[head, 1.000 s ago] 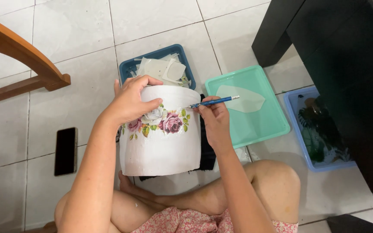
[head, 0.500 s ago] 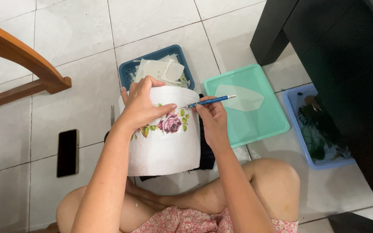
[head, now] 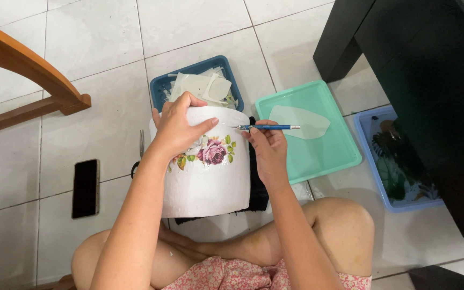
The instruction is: Decorating a white cylindrical container by applying floral decals and smoothing them with a tool
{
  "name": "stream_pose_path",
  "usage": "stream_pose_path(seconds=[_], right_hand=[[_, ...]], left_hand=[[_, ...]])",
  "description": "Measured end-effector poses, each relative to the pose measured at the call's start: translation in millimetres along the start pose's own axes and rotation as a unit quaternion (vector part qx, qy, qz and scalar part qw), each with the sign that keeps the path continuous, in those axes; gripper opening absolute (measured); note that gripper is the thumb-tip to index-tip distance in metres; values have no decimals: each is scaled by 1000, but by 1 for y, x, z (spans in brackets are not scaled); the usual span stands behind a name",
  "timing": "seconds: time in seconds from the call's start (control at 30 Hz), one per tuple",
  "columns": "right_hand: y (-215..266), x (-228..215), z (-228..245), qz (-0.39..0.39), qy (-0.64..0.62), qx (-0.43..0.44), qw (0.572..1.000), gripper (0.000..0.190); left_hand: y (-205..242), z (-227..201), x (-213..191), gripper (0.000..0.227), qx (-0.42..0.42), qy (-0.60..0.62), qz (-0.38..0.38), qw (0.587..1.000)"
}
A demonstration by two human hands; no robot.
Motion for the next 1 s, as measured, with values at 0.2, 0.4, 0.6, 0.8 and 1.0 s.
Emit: stream_pose_path(seconds=[0.2,0.4,0.6,0.8,1.0], right_hand=[[1,1,24,-19,-25,-11,999,14],[-6,-32,42,-54,37,-31,997,14],[-8,-47,91,-36,165,-62,984,15],[-5,-71,74,-101,266,9,959,22],[-20,-75,56,-122,238,21,963,21]], left_hand=[[-12,5,-2,10,-29,30,-61,997],[-13,-10,-19,22,-76,29,-49,995],[-73,33,-6,14,-61,234,-65,968],[-61,22,-22,12,-60,376,-67,922],[-87,29,-17,20,-113,485,-55,866]])
Point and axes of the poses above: each hand's wrist, its own y-axis away from the middle knuckle, its own x-axis out of the palm, z = x × y, the point moved 3 cm from there along -y, towards the middle knuckle, and after that the axes turned 15 degrees about -x, right-handed, at the moved point
